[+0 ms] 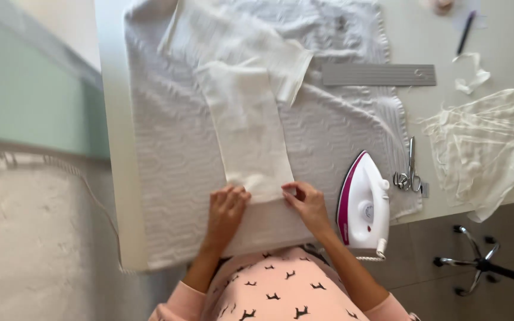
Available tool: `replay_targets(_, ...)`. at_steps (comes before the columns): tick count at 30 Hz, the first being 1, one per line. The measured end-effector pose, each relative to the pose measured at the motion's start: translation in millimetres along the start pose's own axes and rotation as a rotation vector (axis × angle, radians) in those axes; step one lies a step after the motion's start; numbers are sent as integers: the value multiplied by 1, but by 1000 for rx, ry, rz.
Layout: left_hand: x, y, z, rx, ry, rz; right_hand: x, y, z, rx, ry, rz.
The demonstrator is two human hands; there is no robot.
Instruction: Ironing and folding small pieces of fabric on a table.
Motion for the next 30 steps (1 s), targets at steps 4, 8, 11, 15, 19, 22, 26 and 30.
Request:
replay_targets(4,21,32,9,-10,10,-62,-9,4,28,-19,-9,-35)
replay_targets(8,25,41,15,-36,-21,-134,19,-5,32,-34,201,95)
replay_targets(11,31,44,28,-90,-4,-128,21,2,52,-77,255,198)
replay_targets(15,39,41,5,-139,-93,-45,17,7,50,-6,355,238)
replay_targets(19,44,-1,9,-139,-157,15,15,4,45,37,322,189)
replay_targets(22,56,-5,-1,-145,-204,6,14,7,46,71,304,222)
replay_targets(26,54,-22,4,-98,-36,70,7,10,40,33,300,235)
replay_targets(30,59,-15,-5,-96,142,115,0,14,42,-37,277,266)
Point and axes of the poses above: each hand's wrist, its own z-axis away from the middle knuckle, its own y-axis out of the back of the hand, x = y × z, the point moved 2 cm from there along -z, towards the middle knuckle, and after that the axes turned 11 degrees about x, right-handed, at the moved point
